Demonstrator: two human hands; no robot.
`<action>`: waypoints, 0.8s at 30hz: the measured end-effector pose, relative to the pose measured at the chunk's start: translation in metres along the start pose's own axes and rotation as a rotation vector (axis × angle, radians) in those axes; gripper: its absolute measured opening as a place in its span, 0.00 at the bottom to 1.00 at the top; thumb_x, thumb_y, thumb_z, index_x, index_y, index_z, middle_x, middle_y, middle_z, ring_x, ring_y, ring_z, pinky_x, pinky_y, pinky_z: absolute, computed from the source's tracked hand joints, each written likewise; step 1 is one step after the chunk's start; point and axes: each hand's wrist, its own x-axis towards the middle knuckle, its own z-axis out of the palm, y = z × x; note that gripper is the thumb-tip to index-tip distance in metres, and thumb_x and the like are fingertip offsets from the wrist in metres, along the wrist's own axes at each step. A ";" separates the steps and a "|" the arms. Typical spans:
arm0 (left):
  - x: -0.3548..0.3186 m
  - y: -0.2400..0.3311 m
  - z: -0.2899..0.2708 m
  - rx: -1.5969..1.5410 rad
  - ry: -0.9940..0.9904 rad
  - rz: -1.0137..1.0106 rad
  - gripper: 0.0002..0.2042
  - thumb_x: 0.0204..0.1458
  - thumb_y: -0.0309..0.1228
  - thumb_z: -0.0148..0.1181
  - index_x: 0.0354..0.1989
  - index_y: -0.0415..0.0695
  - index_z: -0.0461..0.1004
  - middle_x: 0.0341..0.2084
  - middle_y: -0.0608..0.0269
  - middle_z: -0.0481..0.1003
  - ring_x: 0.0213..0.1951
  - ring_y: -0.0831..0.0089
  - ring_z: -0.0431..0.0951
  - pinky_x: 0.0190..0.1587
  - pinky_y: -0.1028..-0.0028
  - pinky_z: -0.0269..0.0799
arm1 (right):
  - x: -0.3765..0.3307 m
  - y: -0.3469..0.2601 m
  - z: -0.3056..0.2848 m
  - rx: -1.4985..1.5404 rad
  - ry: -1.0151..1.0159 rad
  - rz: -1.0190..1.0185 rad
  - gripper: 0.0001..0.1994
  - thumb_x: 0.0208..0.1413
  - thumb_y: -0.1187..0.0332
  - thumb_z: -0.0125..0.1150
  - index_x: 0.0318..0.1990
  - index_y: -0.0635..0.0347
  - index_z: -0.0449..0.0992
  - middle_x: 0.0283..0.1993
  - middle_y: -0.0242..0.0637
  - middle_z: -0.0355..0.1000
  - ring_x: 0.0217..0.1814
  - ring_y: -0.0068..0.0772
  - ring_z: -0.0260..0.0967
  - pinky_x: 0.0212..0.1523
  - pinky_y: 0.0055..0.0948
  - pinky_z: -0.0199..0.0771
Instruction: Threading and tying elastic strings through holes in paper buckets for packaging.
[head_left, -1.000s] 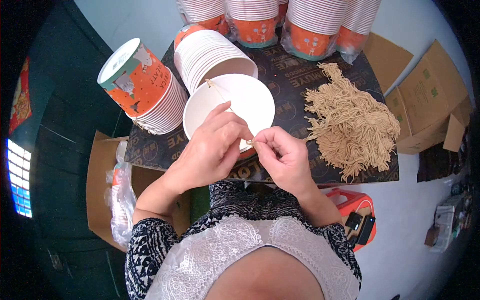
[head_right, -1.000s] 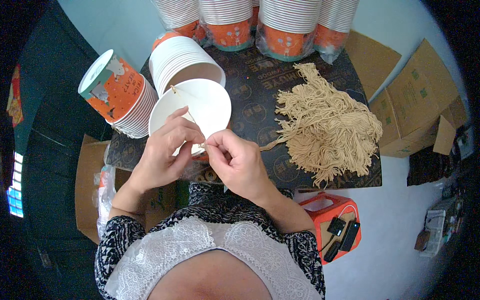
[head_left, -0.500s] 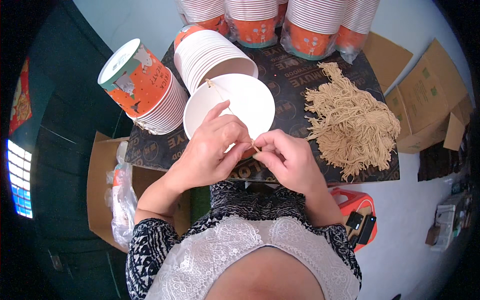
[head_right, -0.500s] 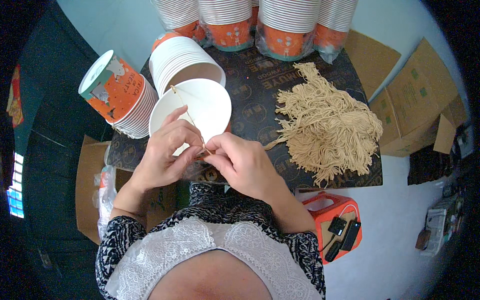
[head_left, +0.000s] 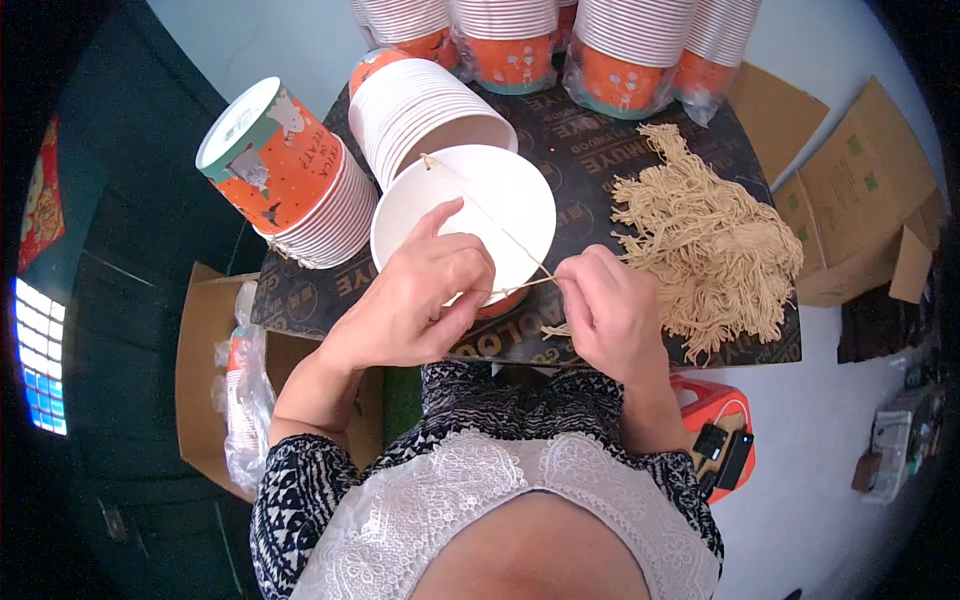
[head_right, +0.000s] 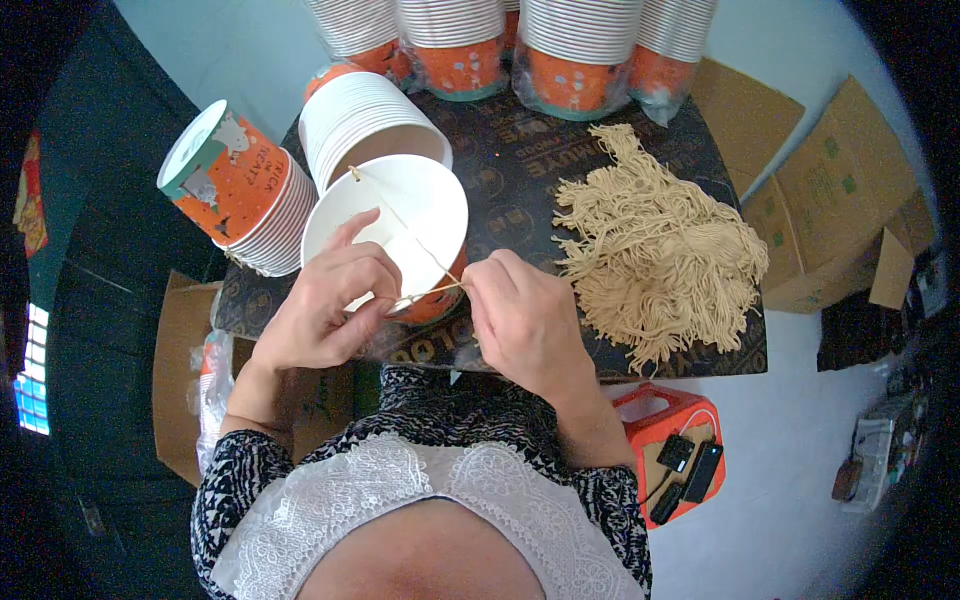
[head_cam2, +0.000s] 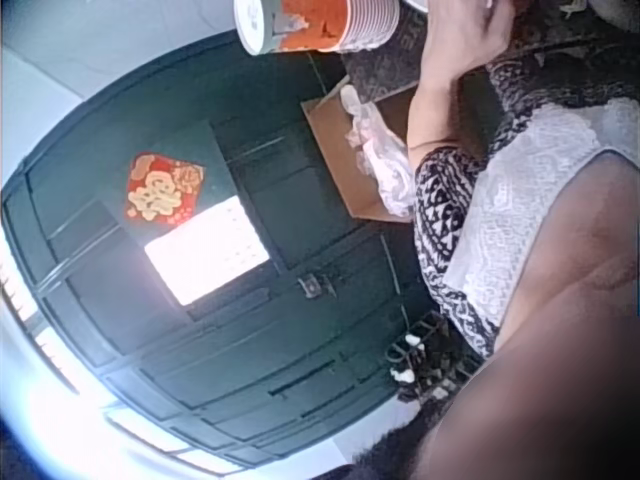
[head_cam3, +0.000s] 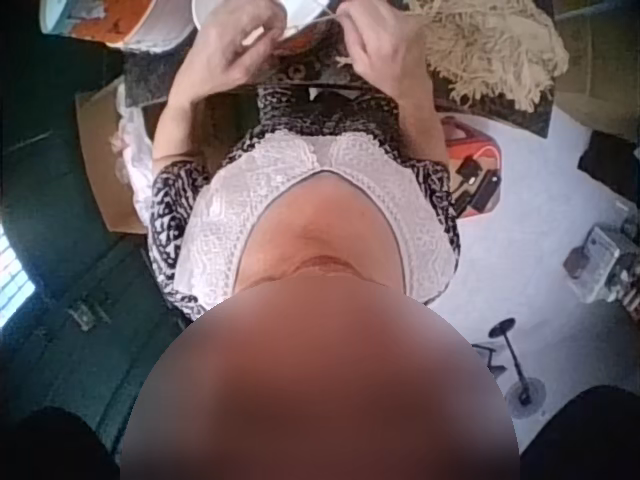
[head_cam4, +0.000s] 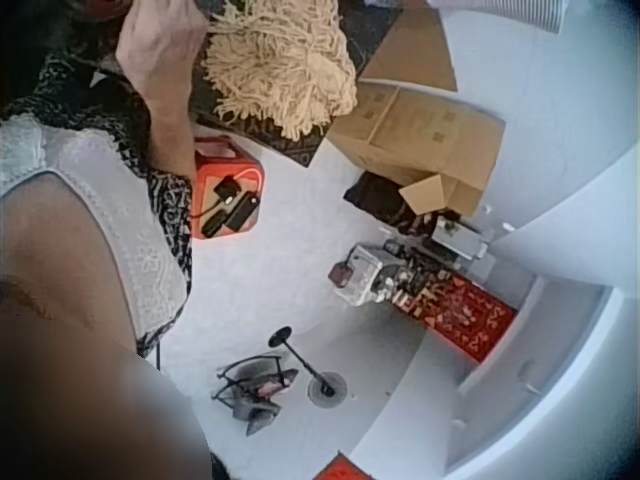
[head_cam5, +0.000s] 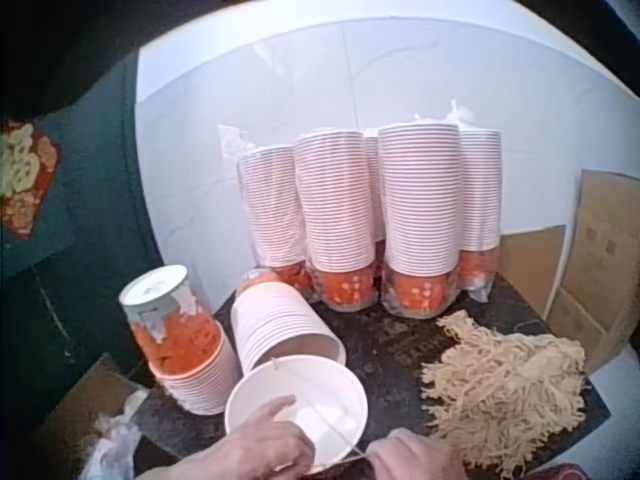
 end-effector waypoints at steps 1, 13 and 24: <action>0.000 0.000 -0.002 0.002 0.002 0.000 0.06 0.44 0.20 0.57 0.26 0.45 0.68 0.25 0.66 0.73 0.33 0.67 0.77 0.70 0.44 0.47 | -0.001 0.000 0.001 -0.005 0.005 0.017 0.08 0.46 0.85 0.60 0.33 0.63 0.73 0.26 0.41 0.65 0.24 0.43 0.67 0.23 0.35 0.63; -0.037 -0.007 -0.040 0.321 0.136 -0.124 0.22 0.34 0.12 0.52 0.42 0.40 0.76 0.57 0.51 0.70 0.60 0.44 0.65 0.61 0.52 0.65 | -0.021 0.030 -0.010 0.323 0.460 0.262 0.07 0.53 0.85 0.55 0.37 0.65 0.70 0.38 0.35 0.66 0.35 0.21 0.61 0.36 0.19 0.62; -0.037 0.019 0.014 0.335 0.269 -0.005 0.34 0.37 0.22 0.69 0.59 0.39 0.67 0.59 0.49 0.67 0.39 0.56 0.71 0.45 0.63 0.71 | -0.035 0.038 0.004 0.605 0.376 0.530 0.02 0.63 0.79 0.52 0.38 0.62 0.70 0.34 0.23 0.64 0.31 0.11 0.59 0.31 0.14 0.59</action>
